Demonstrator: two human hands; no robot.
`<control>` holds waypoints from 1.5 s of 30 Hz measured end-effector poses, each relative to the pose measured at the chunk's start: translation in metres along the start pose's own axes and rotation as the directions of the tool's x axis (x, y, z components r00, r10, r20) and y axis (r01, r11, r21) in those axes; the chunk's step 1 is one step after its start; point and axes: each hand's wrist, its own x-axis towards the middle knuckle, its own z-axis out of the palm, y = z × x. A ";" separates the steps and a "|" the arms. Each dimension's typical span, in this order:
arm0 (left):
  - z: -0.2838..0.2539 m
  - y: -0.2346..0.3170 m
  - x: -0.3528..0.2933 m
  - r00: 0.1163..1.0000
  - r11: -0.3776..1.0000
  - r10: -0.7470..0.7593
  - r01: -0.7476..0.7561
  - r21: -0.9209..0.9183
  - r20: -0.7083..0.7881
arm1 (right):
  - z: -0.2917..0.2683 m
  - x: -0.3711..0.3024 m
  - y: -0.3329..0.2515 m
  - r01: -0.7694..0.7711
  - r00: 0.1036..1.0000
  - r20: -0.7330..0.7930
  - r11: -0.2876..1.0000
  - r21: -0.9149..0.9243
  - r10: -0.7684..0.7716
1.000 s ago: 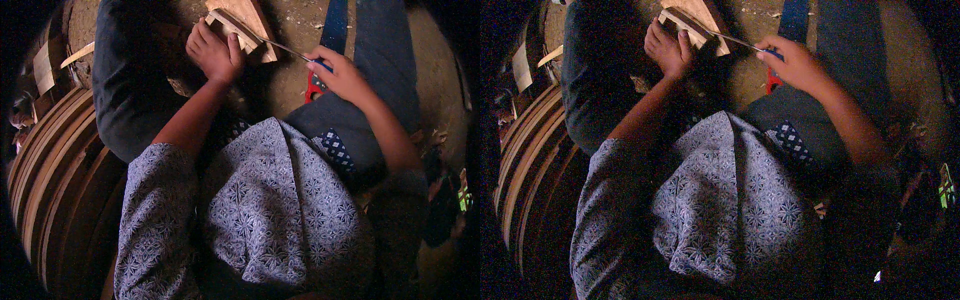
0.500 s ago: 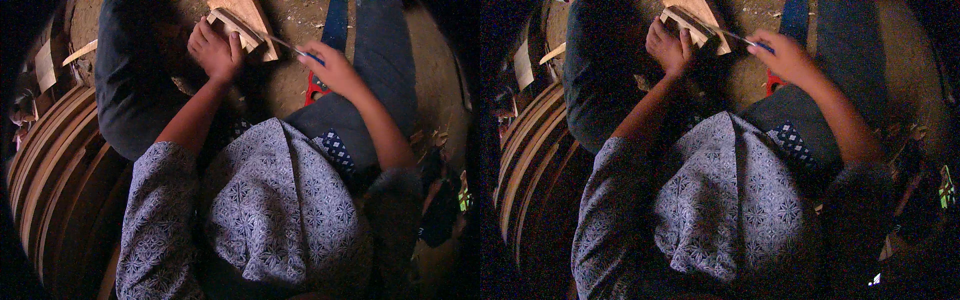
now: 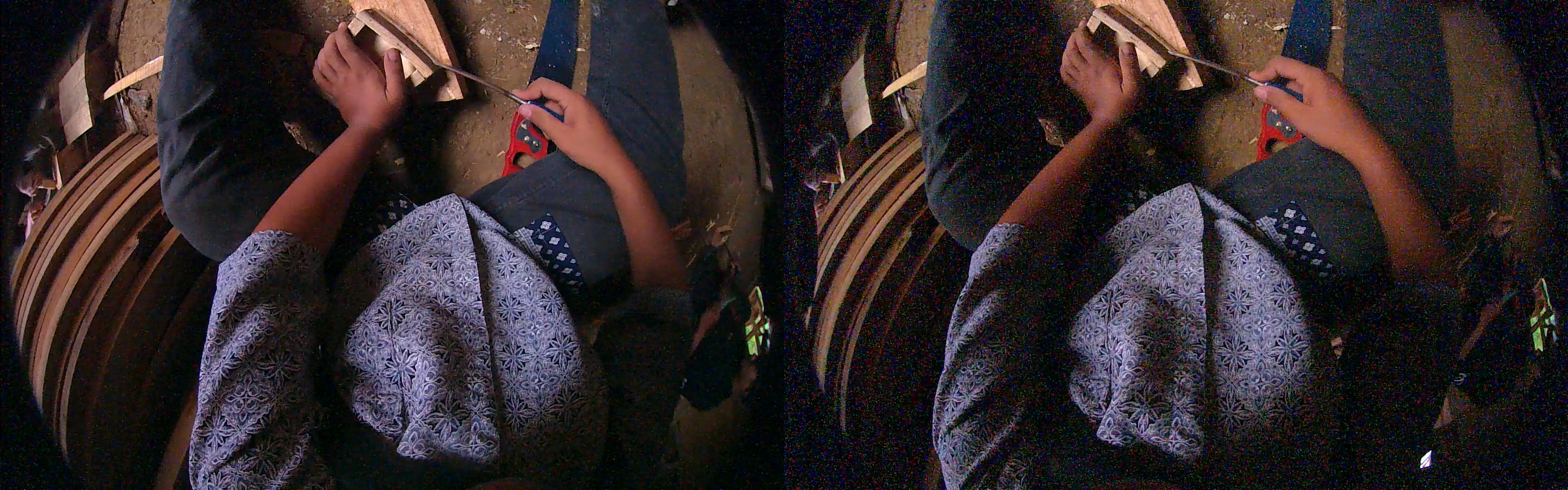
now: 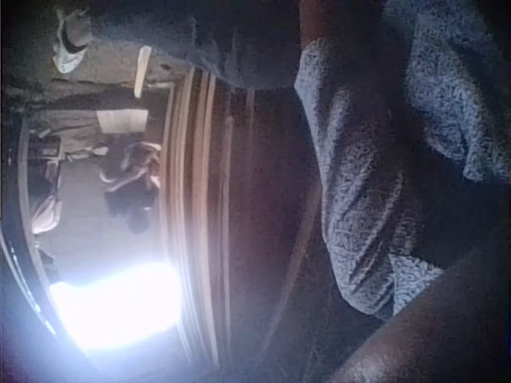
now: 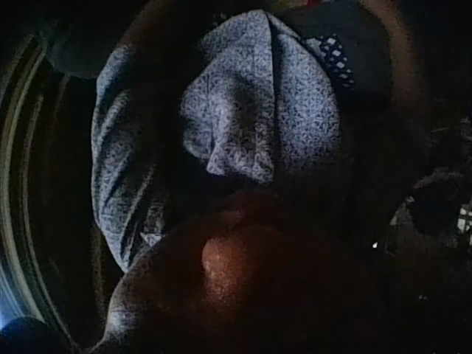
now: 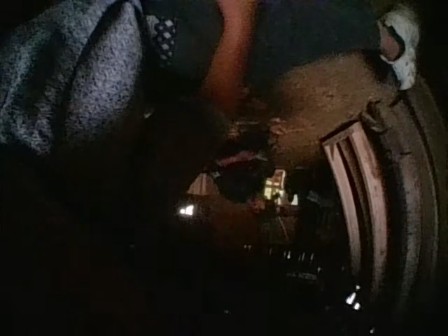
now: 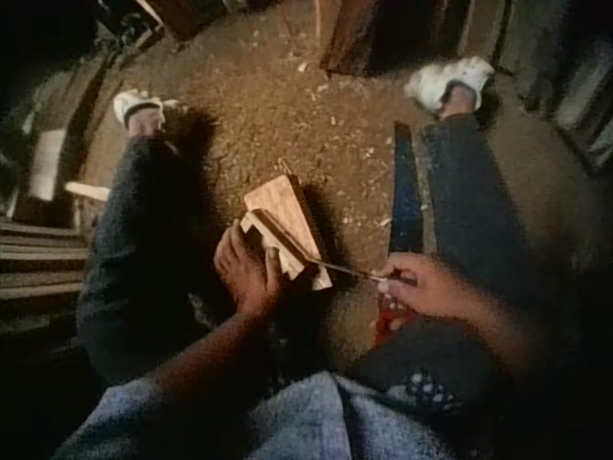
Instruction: The person sits on the floor and uses a chisel to carve a small wooden block, repeatedly removing shavings and shaping the edges. The person rotates the block to work on different sides and occasionally pauses to inspect the carved surfaces.
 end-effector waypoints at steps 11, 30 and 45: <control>-0.002 0.001 0.004 1.000 0.999 0.019 -0.019 -0.036 -0.005 | 0.019 0.010 0.023 0.085 0.994 -0.066 0.996 -0.013 -0.086; -0.004 0.000 0.001 1.000 1.000 0.012 -0.011 -0.021 0.010 | 0.016 0.008 0.018 0.077 0.996 -0.051 0.997 0.018 -0.076; 0.001 -0.010 0.007 0.999 1.000 0.027 -0.027 -0.014 -0.022 | 0.025 0.029 0.024 0.061 0.993 -0.099 0.998 0.004 -0.061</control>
